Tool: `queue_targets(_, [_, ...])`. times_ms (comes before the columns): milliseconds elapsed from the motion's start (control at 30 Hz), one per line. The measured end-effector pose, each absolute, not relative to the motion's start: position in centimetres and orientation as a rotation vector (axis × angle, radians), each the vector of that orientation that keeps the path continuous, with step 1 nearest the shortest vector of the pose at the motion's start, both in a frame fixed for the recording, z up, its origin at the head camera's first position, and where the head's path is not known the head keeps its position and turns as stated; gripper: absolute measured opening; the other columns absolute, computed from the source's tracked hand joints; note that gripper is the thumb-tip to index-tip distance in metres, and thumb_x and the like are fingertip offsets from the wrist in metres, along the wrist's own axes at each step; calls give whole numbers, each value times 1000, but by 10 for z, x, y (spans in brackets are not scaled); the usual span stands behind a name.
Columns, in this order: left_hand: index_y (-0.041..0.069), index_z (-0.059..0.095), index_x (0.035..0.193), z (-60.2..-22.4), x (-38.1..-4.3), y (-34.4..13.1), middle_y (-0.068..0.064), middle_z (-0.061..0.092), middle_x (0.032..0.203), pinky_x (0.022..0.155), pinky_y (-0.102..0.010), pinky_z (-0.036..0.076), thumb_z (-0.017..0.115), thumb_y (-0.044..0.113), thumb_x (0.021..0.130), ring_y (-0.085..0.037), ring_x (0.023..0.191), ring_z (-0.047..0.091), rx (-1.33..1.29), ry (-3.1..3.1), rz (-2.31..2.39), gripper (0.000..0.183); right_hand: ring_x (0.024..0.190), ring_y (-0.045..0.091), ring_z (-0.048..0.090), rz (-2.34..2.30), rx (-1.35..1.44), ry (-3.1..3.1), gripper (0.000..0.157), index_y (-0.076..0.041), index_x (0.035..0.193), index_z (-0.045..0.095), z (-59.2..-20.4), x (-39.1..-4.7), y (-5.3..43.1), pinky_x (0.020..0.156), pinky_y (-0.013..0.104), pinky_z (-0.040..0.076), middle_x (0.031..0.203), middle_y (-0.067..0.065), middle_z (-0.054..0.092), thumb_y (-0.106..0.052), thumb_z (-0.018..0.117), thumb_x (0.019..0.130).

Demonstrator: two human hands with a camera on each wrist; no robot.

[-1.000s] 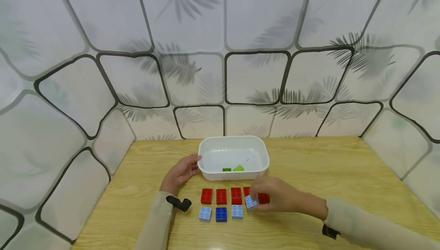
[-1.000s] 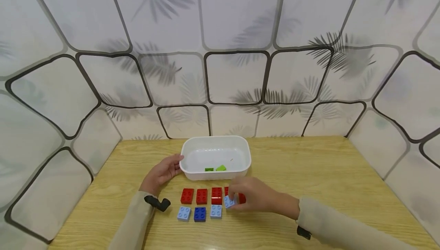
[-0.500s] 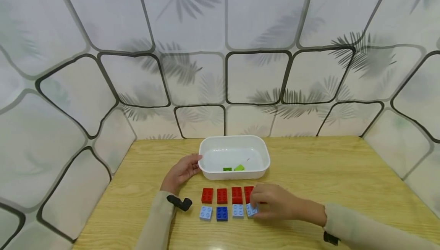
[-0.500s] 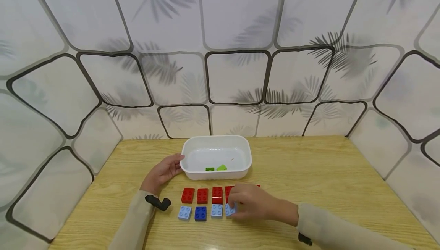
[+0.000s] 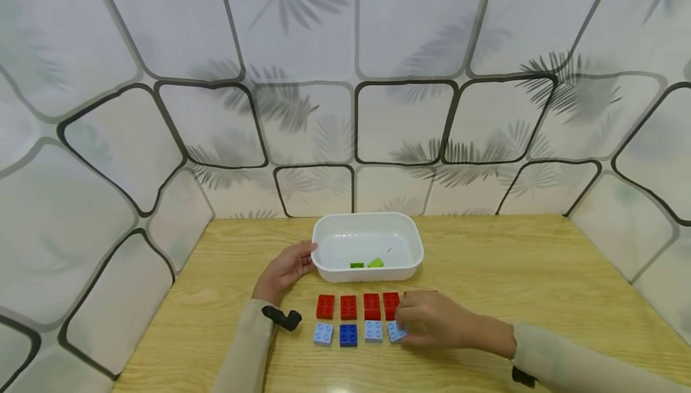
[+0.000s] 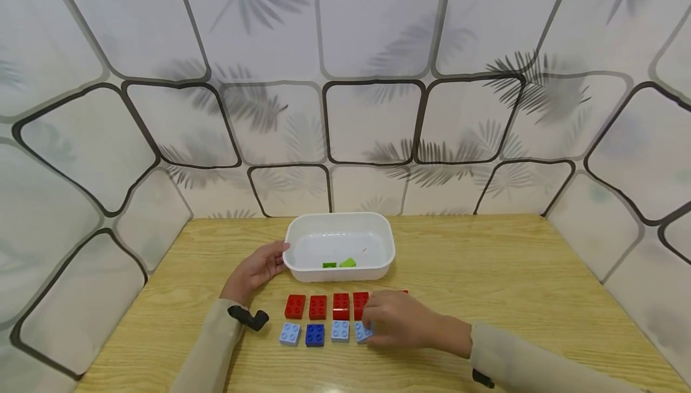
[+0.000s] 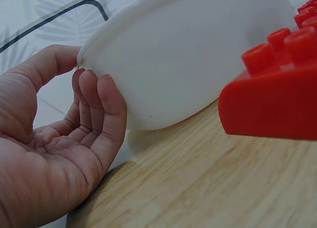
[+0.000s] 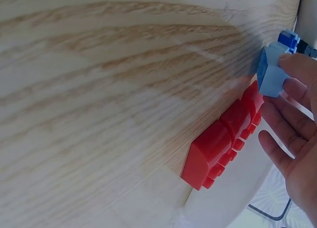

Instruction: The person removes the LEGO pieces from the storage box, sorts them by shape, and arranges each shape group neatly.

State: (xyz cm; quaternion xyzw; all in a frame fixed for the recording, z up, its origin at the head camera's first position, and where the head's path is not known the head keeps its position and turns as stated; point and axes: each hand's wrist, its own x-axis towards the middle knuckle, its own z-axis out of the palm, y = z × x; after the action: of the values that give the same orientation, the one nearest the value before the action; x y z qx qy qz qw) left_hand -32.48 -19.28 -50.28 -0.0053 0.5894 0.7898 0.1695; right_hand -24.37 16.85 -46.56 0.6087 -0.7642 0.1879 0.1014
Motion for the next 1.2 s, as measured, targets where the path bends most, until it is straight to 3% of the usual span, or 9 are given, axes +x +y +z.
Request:
queue_targets(367, [-5, 50, 132, -507, -324, -194, 0, 68, 102, 82, -22, 58, 51, 13, 107, -9, 92, 64, 21, 1671, 2240, 31, 84, 1, 58, 439, 1797, -2283, 19, -20, 89, 67, -469, -243, 171, 76, 12, 48, 92, -12, 69, -31, 82, 86])
queue_targets(800, [2, 53, 128, -509, -326, -196, 0, 67, 104, 84, -23, 58, 66, 28, 101, -9, 93, 64, 90, 1658, 2264, 40, 79, 0, 52, 402, 1784, -2260, 21, -21, 86, 66, -470, -245, 168, 71, 11, 43, 86, -14, 66, -35, 82, 86])
queue_targets(1200, [-2, 48, 134, -504, -327, -193, 0, 66, 101, 80, -23, 58, 52, 18, 107, -9, 89, 63, -47, 1643, 2259, 34, 76, -1, 50, 388, 1748, -2245, 27, -21, 86, 67, -468, -247, 168, 70, 11, 42, 82, -15, 63, -43, 82, 84])
